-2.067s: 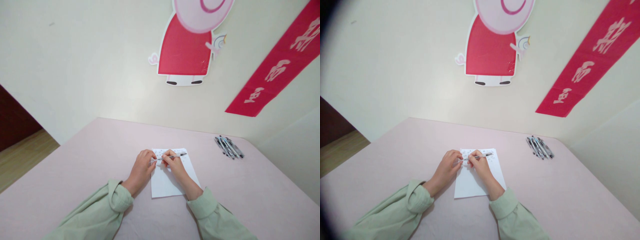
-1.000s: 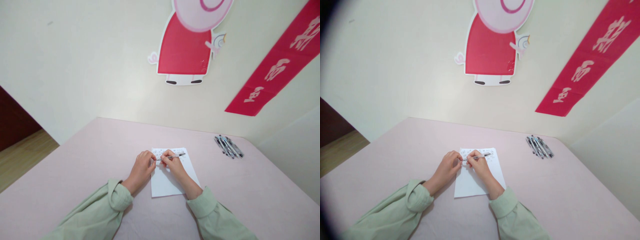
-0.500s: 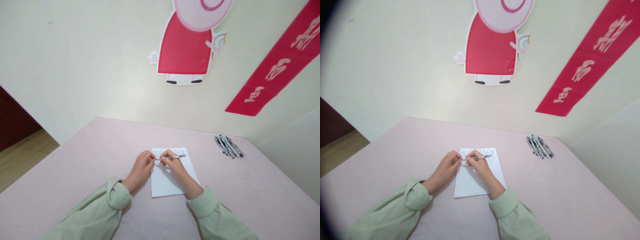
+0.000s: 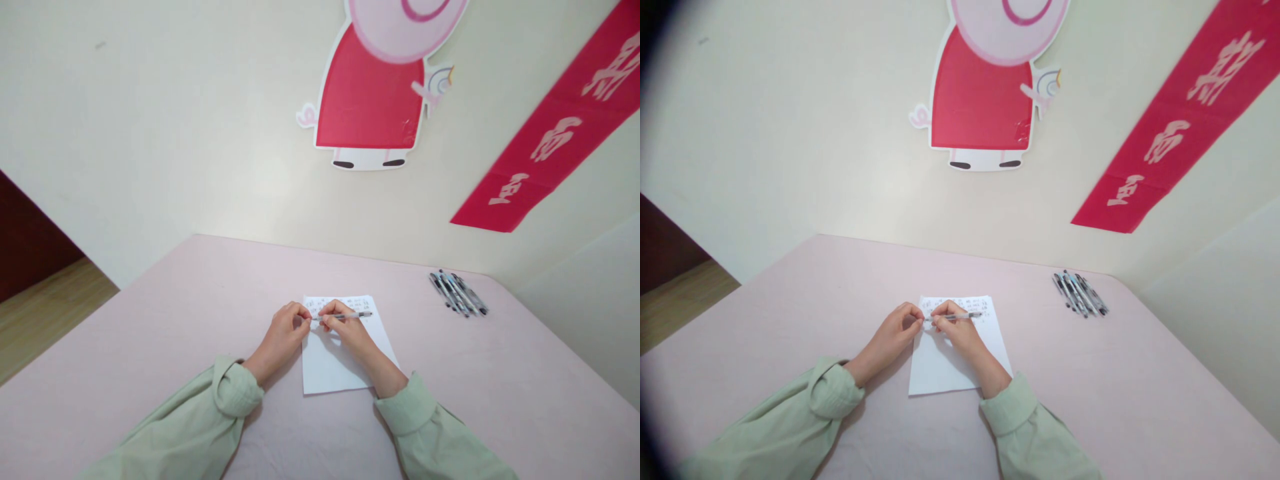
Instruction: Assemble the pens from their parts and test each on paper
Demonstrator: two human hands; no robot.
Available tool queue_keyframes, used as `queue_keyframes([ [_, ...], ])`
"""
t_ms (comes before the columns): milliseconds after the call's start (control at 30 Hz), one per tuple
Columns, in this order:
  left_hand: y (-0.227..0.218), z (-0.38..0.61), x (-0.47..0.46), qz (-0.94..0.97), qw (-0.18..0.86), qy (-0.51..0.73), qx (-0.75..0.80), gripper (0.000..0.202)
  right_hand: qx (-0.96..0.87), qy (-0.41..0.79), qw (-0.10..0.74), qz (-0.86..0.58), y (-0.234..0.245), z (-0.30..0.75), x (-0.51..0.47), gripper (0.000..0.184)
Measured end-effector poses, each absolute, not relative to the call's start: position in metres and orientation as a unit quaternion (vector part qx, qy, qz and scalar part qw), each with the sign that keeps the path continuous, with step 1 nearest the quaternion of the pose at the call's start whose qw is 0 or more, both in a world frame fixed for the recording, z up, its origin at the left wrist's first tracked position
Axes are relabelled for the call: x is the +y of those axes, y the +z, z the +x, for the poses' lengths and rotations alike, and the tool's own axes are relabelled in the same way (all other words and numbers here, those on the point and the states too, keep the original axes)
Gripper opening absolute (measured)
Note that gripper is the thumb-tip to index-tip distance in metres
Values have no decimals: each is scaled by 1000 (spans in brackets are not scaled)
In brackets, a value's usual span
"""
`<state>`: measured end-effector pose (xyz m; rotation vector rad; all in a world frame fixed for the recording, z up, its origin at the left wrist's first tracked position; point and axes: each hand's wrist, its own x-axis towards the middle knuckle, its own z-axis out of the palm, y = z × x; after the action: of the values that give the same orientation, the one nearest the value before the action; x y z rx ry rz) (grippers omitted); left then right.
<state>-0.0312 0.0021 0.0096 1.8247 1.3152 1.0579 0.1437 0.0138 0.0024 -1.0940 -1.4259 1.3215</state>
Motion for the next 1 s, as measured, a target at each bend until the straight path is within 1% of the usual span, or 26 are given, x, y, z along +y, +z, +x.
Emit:
queue_keyframes([
  [300, 4, -31, 5, 674, 357, 417, 495, 9, -574, 543, 437, -429, 2, 145, 14, 7],
  [1000, 10, -30, 3, 673, 346, 415, 505, 7, -564, 546, 441, -435, 4, 144, 13, 9],
])
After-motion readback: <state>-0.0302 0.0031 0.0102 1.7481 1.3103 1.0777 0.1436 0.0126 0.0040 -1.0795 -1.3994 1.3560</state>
